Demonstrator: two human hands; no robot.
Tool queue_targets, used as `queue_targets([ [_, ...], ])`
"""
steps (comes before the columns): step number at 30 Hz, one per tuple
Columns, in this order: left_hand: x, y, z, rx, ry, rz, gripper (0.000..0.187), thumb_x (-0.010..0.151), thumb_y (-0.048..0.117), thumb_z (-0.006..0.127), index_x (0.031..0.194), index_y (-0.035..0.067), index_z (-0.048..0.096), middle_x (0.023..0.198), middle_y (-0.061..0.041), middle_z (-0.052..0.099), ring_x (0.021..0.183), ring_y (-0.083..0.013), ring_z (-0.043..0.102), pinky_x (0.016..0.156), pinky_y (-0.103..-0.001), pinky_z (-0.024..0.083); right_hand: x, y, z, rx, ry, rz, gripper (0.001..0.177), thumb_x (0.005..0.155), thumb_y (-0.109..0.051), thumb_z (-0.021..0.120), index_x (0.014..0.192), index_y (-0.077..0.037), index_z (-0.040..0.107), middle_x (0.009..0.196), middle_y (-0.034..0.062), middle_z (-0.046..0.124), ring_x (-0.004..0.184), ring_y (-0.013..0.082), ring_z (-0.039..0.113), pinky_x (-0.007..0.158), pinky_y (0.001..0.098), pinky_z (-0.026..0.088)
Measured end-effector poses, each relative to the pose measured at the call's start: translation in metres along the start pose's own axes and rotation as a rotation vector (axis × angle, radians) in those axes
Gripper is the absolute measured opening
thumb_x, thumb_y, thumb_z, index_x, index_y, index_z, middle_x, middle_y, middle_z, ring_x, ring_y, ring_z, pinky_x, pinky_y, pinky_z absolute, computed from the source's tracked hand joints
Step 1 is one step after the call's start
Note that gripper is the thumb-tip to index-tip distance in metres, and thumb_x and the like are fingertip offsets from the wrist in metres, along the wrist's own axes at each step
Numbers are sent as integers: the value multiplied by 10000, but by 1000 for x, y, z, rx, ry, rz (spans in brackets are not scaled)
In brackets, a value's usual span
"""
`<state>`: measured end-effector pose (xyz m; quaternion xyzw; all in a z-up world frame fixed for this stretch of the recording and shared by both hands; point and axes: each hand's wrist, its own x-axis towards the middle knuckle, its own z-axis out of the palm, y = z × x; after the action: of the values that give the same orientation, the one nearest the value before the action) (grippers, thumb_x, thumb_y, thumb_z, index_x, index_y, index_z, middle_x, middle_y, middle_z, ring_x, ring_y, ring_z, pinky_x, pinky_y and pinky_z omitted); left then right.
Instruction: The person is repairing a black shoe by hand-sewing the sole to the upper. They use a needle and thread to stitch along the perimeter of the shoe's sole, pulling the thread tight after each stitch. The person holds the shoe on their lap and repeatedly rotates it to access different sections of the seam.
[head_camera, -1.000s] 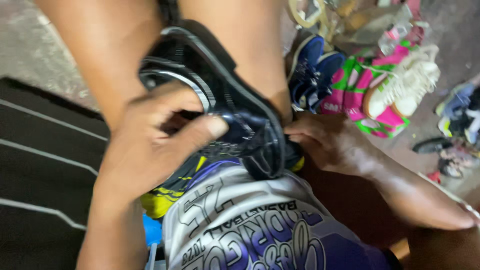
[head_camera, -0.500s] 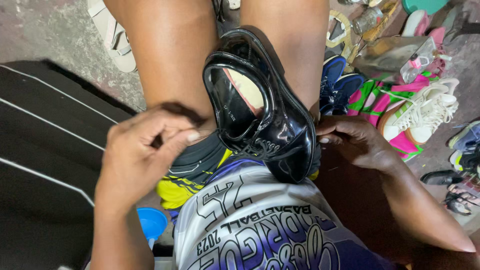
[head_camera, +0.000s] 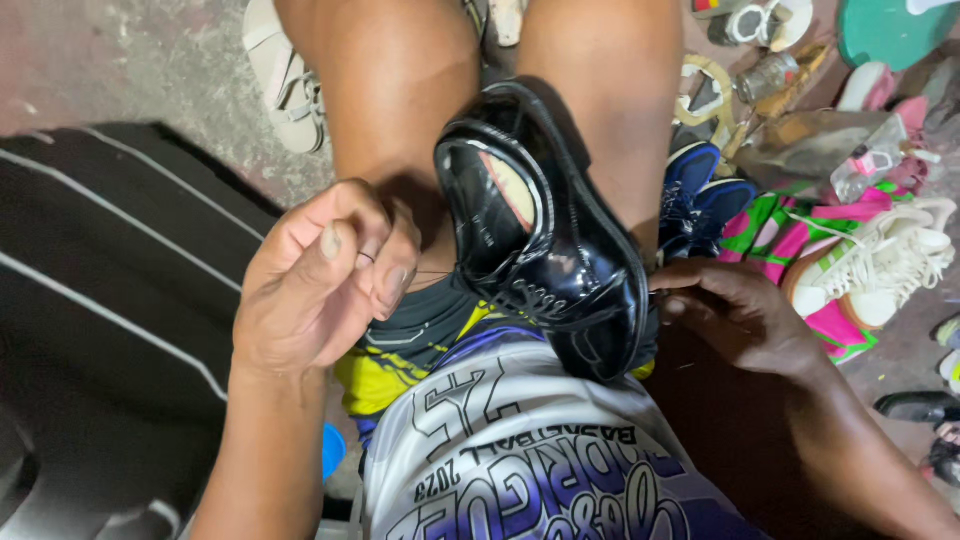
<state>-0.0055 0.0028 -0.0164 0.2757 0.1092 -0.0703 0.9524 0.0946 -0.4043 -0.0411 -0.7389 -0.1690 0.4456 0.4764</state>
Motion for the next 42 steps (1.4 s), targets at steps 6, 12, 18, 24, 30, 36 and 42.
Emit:
queue_targets([
  [6, 27, 0, 20, 918, 311, -293, 205, 1036, 193, 616, 1030, 12, 713, 745, -67, 602, 618, -135, 539, 549, -282, 462, 3, -13, 7, -128, -11, -183, 301, 955, 49, 646, 1216, -91, 699, 927, 36, 757, 798, 123, 732, 718, 258, 577],
  [12, 55, 22, 57, 1571, -147, 154, 85, 928, 91, 667, 977, 30, 701, 805, -169, 677, 688, -320, 668, 654, -418, 535, 2, -19, 13, -241, -21, -275, 416, 896, 89, 639, 1261, -108, 674, 869, 43, 724, 770, 131, 727, 687, 271, 572],
  [18, 78, 18, 49, 1452, -275, -318, 184, 874, 109, 683, 725, 45, 598, 611, -138, 587, 531, -299, 575, 521, -404, 470, 9, -21, 16, -365, 48, -196, 356, 858, 2, 651, 1194, -107, 697, 867, 36, 769, 768, 131, 763, 708, 288, 600],
  [24, 90, -29, -4, 1543, -484, -233, 48, 710, 35, 687, 758, 33, 687, 718, -149, 682, 681, -302, 680, 624, -417, 525, 12, -17, 14, -333, 41, -104, 293, 887, -52, 650, 1166, -108, 720, 831, 37, 779, 762, 145, 729, 692, 285, 605],
  [30, 85, -76, -34, 1455, -476, -141, 308, 674, 1, 690, 982, -6, 693, 992, -216, 712, 936, -353, 698, 839, -416, 562, 15, -13, 13, -328, 5, -112, 315, 852, -28, 633, 1144, -96, 732, 857, 52, 791, 754, 140, 740, 668, 278, 613],
  [36, 80, -90, -41, 1340, -491, -195, 411, 779, 186, 810, 1141, 25, 701, 1125, -209, 726, 1039, -329, 700, 945, -387, 536, 11, -25, 21, -340, 24, -110, 336, 850, -16, 633, 1163, -86, 732, 881, 61, 788, 762, 151, 738, 685, 284, 619],
  [42, 78, -89, -29, 1338, -520, -182, 427, 779, 191, 811, 1156, 29, 696, 1158, -204, 719, 1080, -322, 689, 974, -384, 523, 5, -43, 29, -376, 107, -138, 345, 837, -5, 639, 1160, -94, 720, 929, 83, 771, 770, 160, 784, 668, 287, 617],
])
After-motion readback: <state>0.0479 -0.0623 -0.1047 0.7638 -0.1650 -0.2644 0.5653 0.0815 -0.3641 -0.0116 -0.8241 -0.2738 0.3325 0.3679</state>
